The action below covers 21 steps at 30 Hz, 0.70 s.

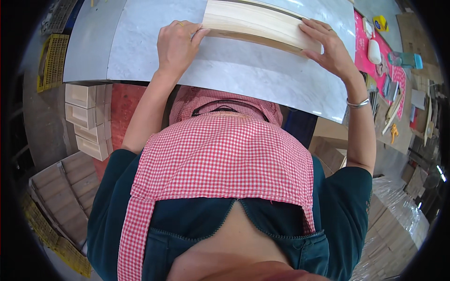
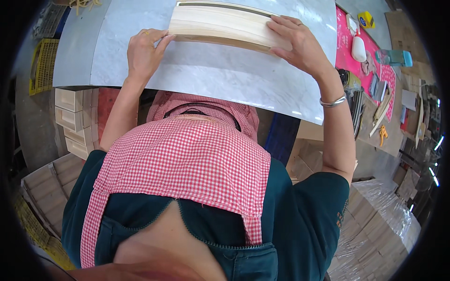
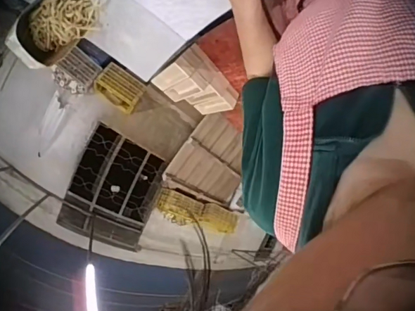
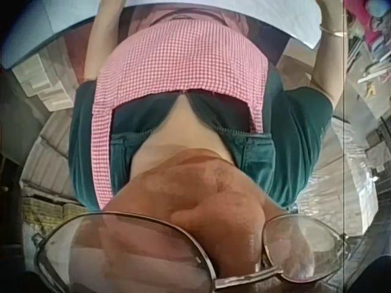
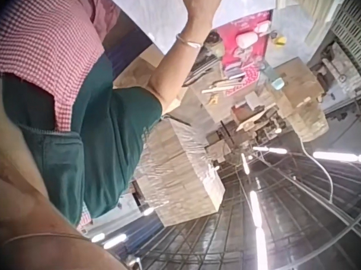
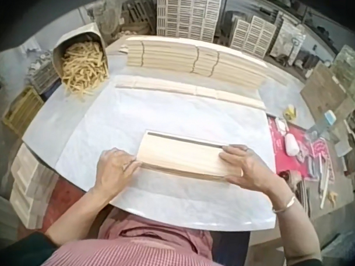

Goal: Assembling wooden box components by applying glue and using a staple gun to secure pieces.

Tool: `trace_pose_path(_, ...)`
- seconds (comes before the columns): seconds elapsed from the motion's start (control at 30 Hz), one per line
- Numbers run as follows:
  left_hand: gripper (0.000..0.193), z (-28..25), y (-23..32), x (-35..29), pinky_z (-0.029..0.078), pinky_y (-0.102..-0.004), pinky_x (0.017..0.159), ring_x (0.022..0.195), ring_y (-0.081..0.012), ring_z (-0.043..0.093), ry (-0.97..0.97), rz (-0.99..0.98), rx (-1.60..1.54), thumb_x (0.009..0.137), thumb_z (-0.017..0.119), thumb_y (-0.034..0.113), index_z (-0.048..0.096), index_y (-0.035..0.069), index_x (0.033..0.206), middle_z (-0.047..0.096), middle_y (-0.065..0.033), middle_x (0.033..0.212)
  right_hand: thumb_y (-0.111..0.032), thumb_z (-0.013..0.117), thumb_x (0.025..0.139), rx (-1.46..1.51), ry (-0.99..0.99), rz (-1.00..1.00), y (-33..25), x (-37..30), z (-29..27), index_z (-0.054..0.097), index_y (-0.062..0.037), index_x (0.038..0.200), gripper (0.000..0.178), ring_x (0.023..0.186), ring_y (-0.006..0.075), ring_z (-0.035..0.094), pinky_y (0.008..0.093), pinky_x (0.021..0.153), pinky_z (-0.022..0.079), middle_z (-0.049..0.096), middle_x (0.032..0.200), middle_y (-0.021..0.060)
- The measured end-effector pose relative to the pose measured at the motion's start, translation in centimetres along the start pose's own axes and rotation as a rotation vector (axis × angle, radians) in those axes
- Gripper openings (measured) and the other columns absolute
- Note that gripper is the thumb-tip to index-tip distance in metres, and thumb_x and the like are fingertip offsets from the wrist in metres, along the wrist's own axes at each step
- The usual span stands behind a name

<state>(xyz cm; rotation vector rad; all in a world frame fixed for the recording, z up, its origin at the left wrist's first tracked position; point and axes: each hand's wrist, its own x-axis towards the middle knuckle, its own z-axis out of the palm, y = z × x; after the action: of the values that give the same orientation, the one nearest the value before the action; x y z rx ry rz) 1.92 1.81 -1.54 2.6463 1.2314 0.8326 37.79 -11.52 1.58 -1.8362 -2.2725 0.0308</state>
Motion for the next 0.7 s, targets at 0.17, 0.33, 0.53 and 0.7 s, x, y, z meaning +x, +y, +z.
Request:
trace_pose_path(0.17,0.021,0.1,-0.2,-0.1,0.048,-0.0327,0.08,0.078,-0.0209,0.065,-0.004,-0.001,-0.015,0.088,0.073,0.025,0.08,0.006,0.095,0.077,-0.0032,0.091,-0.009,0.079,0.084,-0.115,0.148,-0.048,-1.5,-0.5,-0.3,0.067,-0.0102,0.13,0.048,0.118,0.0271,0.062,0.0343,0.102,0.051,0.065,0.134,0.0077)
trace_pose_path(0.33,0.022,0.1,-0.5,0.0,0.047,-0.0325,0.08,0.078,-0.0208,0.064,-0.012,-0.014,-0.067,0.088,0.074,0.025,0.079,0.005,0.095,0.076,-0.0037,0.091,-0.005,0.075,0.086,0.171,0.292,0.289,-1.8,-4.4,-0.8,0.071,-0.0051,0.115,0.03,0.092,0.0205,0.065,0.0301,0.083,0.053,0.071,0.109,0.0081)
trace_pose_path(0.53,0.021,0.3,-1.0,0.0,0.047,-0.0325,0.08,0.078,-0.0205,0.063,-0.047,-0.014,-0.106,0.088,0.075,0.023,0.078,0.003,0.095,0.076,-0.0044,0.09,-0.002,0.071,0.087,0.263,0.269,0.5,-3.7,-5.9,0.6,0.072,0.001,0.097,0.011,0.064,0.0138,0.054,0.0264,0.063,0.048,0.068,0.081,0.0055)
trace_pose_path(0.7,0.019,0.5,-1.4,-0.3,0.047,-0.0325,0.08,0.078,-0.0208,0.063,-0.032,-0.017,-0.153,0.087,0.076,0.02,0.078,0.002,0.093,0.075,-0.0049,0.089,-0.001,0.072,0.086,0.217,0.294,0.473,-4.0,-5.6,1.2,0.072,0.002,0.091,0.006,0.06,0.0136,0.054,0.0254,0.059,0.047,0.068,0.077,0.0061)
